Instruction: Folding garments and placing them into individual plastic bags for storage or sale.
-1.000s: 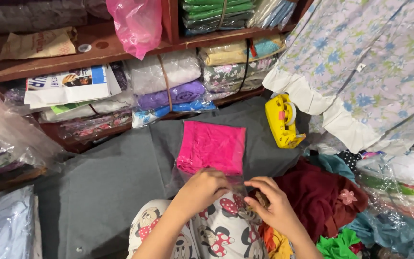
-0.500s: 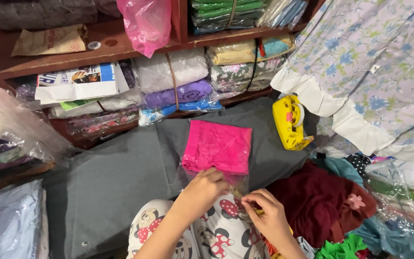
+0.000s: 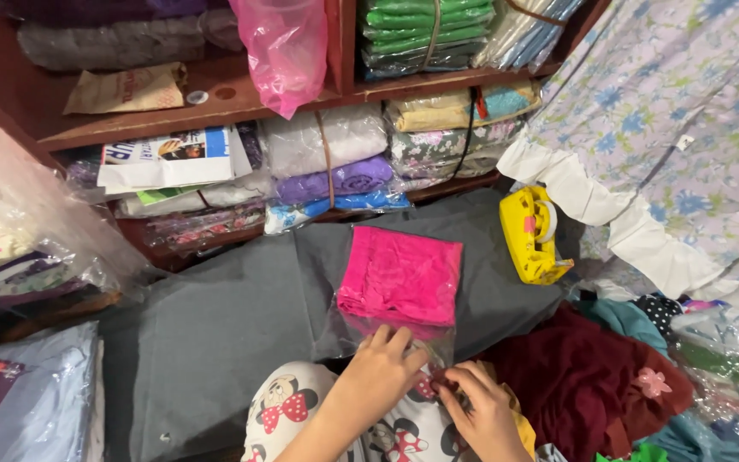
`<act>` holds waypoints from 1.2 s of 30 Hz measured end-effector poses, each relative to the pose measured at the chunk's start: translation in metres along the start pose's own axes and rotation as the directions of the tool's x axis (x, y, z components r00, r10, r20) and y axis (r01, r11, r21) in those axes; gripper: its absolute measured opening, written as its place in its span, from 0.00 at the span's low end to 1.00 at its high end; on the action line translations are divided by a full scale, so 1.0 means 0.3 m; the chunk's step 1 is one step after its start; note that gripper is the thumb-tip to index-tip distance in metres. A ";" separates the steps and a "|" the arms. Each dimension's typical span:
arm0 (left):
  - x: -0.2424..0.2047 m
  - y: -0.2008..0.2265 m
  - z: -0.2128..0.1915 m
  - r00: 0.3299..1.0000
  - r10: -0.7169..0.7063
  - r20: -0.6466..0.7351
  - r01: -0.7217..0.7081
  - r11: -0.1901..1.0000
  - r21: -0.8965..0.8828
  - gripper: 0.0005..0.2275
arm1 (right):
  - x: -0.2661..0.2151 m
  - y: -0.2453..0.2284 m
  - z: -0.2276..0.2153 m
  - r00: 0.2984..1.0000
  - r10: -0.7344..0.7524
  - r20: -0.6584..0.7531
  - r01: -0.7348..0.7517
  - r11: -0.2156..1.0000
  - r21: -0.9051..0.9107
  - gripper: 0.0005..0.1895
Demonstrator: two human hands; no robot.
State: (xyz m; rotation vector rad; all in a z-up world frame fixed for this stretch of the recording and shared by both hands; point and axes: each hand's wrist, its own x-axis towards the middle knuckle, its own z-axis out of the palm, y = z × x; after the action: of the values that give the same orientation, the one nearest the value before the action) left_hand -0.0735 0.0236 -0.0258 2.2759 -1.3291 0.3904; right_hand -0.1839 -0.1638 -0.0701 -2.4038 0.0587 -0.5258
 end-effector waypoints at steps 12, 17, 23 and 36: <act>0.015 0.035 0.008 0.998 -0.044 -0.033 0.048 0.991 0.124 0.12 | -0.027 0.038 0.053 0.992 -0.048 -0.119 0.040 0.997 -0.066 0.15; 0.023 0.034 0.018 0.999 -0.029 -0.017 0.031 0.988 0.154 0.09 | -0.040 0.051 0.060 0.985 -0.081 -0.151 0.061 0.989 -0.134 0.15; 0.022 0.035 0.021 0.999 -0.035 -0.024 0.038 0.992 0.118 0.12 | -0.058 0.111 0.090 0.985 -0.089 -0.147 0.066 0.986 -0.151 0.13; 0.005 0.045 0.018 0.999 -0.024 -0.047 0.028 0.996 0.088 0.06 | -0.052 0.085 0.051 0.972 -0.223 -0.077 0.190 0.933 -0.305 0.12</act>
State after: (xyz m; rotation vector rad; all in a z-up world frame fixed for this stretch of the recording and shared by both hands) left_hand -0.0844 0.0140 -0.0262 2.3393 -1.2817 0.4988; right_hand -0.1900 -0.1715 -0.1022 -2.6887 -0.0751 -0.7977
